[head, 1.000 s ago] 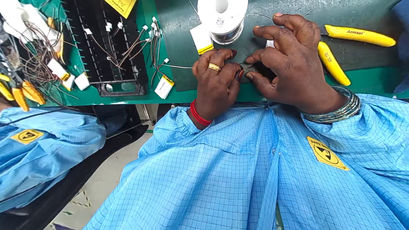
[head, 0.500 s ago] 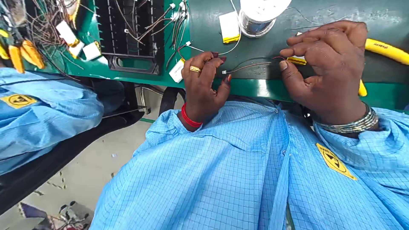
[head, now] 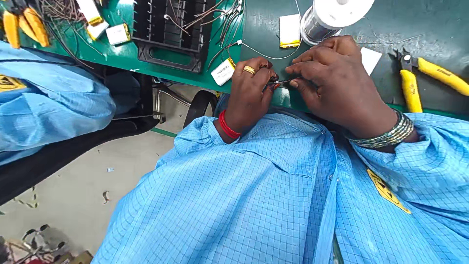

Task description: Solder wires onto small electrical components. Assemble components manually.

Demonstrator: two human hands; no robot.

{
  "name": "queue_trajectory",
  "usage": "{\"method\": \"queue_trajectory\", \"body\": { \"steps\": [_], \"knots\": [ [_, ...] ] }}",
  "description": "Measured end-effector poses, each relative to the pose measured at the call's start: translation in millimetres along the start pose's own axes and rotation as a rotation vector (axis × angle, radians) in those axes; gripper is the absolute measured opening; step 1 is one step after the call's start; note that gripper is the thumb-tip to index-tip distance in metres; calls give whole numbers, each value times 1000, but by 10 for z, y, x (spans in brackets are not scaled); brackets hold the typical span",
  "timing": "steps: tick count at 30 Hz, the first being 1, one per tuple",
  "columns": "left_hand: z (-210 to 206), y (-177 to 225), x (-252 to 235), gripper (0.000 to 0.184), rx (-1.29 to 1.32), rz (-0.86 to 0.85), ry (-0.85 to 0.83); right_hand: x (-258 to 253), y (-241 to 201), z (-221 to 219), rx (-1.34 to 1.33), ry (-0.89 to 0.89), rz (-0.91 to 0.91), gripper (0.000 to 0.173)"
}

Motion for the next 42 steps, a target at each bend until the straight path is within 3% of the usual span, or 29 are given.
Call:
{"method": "queue_trajectory", "body": {
  "steps": [12,25,33,42],
  "knots": [
    [10,117,112,10,-153,-145,199,-159,24,-78,-71,-122,-12,21],
    [5,73,118,15,-166,-142,185,83,388,189,1,-78,-117,26],
    [2,94,122,15,-178,-143,192,-58,162,33,-60,-97,-42,24],
    [21,64,132,13,-196,-159,180,111,353,170,50,-62,-95,25]
  ]
}}
Point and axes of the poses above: each hand's wrist, its own x-axis away from the middle knuckle, its own z-axis out of the back of the hand, y = z × x, the point moved 7 cm from there along -x, towards the middle knuckle, and after that the axes turned 7 degrees about z, right-handed, at the moved point
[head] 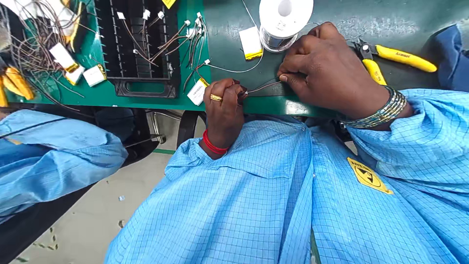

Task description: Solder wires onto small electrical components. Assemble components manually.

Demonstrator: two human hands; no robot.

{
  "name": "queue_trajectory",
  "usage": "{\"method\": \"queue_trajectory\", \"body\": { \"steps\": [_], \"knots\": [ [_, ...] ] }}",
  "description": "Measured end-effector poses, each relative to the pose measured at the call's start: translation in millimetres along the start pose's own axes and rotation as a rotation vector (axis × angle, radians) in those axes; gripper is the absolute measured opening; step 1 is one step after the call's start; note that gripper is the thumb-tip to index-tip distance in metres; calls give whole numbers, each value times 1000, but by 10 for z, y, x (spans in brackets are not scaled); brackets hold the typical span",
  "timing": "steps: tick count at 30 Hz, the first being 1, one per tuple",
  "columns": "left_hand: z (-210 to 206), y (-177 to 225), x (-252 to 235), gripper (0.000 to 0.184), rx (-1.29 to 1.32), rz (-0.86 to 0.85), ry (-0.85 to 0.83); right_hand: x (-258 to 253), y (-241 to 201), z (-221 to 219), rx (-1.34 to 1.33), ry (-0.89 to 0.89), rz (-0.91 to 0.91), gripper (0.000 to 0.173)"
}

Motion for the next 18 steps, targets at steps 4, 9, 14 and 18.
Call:
{"method": "queue_trajectory", "body": {
  "steps": [4,9,14,18],
  "knots": [
    [3,-24,10,13,-22,26,-51,160,108,86,13,47,-48,29],
    [17,52,-100,22,73,34,-136,417,187,182,17,138,-120,29],
    [-185,270,-425,20,250,42,-244,544,226,144,23,148,-177,36],
    [-403,380,-586,19,151,52,-347,571,259,121,23,165,-196,35]
  ]
}}
Point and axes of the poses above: each hand's wrist, its own x-axis away from the middle knuckle, its own z-axis out of the back of the hand, y = z × x, the point moved 7 cm from there along -x, towards the middle knuckle, and after that the axes turned 7 degrees about z, right-handed, at the moved point
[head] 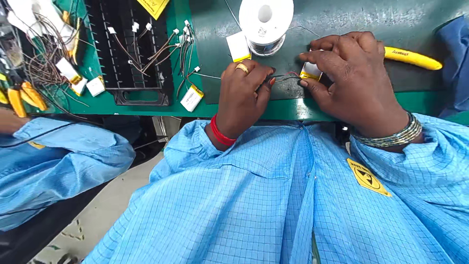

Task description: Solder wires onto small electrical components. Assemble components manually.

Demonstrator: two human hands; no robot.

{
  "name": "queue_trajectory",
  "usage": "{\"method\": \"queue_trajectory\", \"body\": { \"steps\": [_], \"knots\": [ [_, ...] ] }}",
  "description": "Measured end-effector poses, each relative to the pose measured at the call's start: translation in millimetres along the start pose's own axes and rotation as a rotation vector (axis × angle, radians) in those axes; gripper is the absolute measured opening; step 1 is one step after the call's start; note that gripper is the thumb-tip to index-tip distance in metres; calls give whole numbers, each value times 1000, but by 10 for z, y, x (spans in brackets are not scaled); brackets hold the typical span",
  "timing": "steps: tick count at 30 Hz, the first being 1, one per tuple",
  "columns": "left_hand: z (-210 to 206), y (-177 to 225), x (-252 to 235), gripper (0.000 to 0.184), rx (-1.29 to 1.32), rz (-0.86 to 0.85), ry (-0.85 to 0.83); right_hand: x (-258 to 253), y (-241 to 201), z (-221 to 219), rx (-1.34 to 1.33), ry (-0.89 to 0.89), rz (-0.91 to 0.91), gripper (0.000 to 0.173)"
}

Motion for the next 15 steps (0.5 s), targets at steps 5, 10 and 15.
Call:
{"method": "queue_trajectory", "body": {
  "steps": [5,10,15],
  "knots": [
    [-71,18,-82,15,-34,19,-54,16,18,-49,-10,40,22,31],
    [-87,41,-100,11,-62,-5,-59,21,8,-64,-24,66,45,23],
    [-105,69,-74,10,-68,-75,-7,-16,-18,-70,-52,61,44,28]
  ]
}}
Point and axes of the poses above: each hand's wrist, its own x-axis away from the middle knuckle, its own z-axis out of the back of the hand, y = z × x, the point moved 7 cm from there along -x, towards the middle knuckle, and after that the axes turned 7 degrees about z, right-handed, at the moved point
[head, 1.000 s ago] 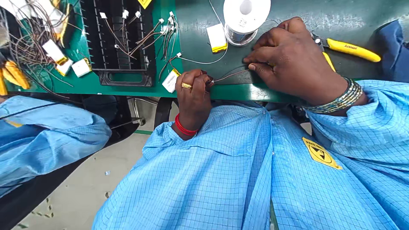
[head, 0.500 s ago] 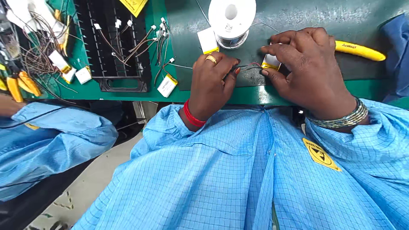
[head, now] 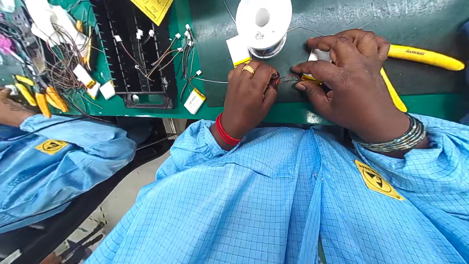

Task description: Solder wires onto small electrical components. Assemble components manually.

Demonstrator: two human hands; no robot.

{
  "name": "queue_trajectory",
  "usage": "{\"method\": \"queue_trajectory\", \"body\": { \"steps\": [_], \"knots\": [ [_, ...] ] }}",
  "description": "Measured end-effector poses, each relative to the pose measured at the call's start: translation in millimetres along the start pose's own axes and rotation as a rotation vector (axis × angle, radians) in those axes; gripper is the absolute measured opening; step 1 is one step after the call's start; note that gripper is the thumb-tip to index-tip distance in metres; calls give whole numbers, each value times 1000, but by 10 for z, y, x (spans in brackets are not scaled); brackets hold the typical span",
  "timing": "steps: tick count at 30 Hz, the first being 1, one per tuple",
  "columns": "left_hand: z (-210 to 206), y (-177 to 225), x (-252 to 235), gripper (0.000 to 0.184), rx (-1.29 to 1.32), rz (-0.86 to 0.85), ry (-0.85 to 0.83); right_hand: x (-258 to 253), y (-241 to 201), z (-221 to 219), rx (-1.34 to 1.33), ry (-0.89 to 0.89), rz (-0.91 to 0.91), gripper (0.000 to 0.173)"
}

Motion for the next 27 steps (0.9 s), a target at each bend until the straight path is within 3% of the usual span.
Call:
{"method": "queue_trajectory", "body": {
  "steps": [11,21,27],
  "knots": [
    [-33,2,90,12,72,-31,94,-250,-116,-58,-89,-7,85,18],
    [-73,-2,105,14,63,-28,123,-228,-177,-73,91,27,165,21],
    [-72,-18,102,15,64,-13,128,-213,-123,-29,75,-7,114,25]
  ]
}}
Point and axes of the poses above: each hand's wrist, its own x-axis away from the middle knuckle, its own z-axis out of the back of the hand, y = z × x, the point moved 7 cm from there along -x, towards the middle knuckle, and after that the axes turned 7 degrees about z, right-handed, at the moved point
